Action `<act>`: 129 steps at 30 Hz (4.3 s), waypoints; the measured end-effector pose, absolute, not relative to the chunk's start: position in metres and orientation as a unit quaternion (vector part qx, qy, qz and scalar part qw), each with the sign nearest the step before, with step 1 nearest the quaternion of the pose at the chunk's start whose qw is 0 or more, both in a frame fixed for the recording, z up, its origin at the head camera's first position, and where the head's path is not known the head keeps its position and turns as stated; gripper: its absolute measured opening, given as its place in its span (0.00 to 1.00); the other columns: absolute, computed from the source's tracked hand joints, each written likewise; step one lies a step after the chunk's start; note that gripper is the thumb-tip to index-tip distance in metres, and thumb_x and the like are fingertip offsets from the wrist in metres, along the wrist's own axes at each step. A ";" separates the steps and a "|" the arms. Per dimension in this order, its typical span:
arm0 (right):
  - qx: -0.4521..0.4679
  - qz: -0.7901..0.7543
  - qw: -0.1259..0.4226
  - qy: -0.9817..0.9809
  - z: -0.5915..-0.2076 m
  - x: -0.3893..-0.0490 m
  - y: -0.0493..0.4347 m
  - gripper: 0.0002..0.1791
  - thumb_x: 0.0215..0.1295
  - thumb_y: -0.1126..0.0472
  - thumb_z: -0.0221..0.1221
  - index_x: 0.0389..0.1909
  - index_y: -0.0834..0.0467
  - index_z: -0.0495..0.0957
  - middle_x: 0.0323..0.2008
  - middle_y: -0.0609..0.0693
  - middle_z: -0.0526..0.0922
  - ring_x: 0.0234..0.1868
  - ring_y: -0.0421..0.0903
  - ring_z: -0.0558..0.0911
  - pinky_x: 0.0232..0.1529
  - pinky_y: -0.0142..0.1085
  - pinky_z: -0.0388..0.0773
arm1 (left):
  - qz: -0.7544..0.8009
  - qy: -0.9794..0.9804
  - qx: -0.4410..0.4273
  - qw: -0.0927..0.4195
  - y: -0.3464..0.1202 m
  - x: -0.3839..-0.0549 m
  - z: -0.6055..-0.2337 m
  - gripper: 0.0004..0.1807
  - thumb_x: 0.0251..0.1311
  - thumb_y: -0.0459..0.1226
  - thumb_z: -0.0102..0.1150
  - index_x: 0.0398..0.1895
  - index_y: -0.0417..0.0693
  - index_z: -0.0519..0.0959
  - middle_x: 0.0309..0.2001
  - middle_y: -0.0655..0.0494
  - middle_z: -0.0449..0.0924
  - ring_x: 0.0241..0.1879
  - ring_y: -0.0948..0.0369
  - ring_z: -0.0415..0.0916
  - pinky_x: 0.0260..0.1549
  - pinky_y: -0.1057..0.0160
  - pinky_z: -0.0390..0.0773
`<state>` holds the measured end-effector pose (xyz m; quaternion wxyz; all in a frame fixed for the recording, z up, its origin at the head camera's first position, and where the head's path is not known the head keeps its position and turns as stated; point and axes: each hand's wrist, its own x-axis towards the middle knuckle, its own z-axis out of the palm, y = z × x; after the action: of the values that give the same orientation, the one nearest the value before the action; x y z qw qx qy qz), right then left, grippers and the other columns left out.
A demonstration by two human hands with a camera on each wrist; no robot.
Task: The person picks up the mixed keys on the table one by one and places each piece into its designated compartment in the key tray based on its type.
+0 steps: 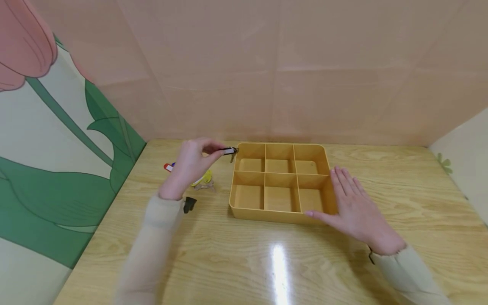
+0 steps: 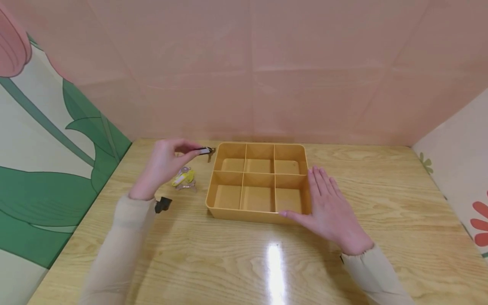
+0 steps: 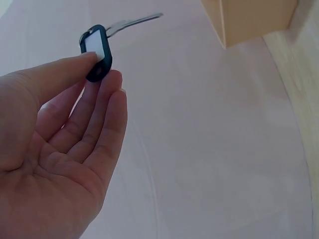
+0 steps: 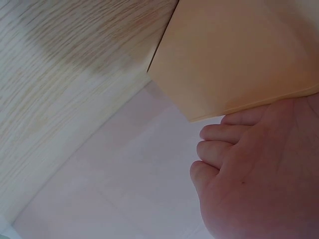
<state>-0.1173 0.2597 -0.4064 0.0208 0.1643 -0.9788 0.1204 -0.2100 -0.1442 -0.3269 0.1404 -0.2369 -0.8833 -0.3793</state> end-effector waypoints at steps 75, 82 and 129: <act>0.158 0.113 0.013 -0.981 -0.406 -0.118 0.258 0.68 0.62 0.23 0.55 0.80 0.62 0.29 0.80 0.61 0.32 0.79 0.59 0.36 0.76 0.53 0.33 | -0.428 -0.843 -0.326 -0.023 0.014 -0.256 -0.319 0.08 0.68 0.36 0.67 0.46 0.45 0.87 0.41 0.59 0.87 0.39 0.67 0.81 0.42 0.73 0.78; 0.159 0.115 0.020 -0.980 -0.407 -0.119 0.257 0.68 0.61 0.22 0.55 0.80 0.63 0.31 0.80 0.62 0.33 0.79 0.58 0.36 0.76 0.53 0.34 | -0.431 -0.843 -0.319 -0.038 0.029 -0.265 -0.320 0.07 0.67 0.36 0.67 0.46 0.45 0.87 0.40 0.60 0.86 0.38 0.66 0.81 0.40 0.73 0.78; 0.163 0.113 0.019 -0.980 -0.406 -0.118 0.258 0.68 0.61 0.23 0.56 0.80 0.63 0.30 0.79 0.62 0.32 0.79 0.61 0.38 0.76 0.54 0.34 | -0.448 -0.842 -0.283 -0.097 0.047 -0.275 -0.335 0.27 0.69 0.49 0.64 0.66 0.49 0.78 0.61 0.57 0.80 0.55 0.61 0.79 0.49 0.71 0.78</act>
<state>-0.1184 0.2582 -0.4059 0.0187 0.1629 -0.9800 0.1131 -0.2746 0.0470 -0.3355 -0.0974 -0.2833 -0.8423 -0.4480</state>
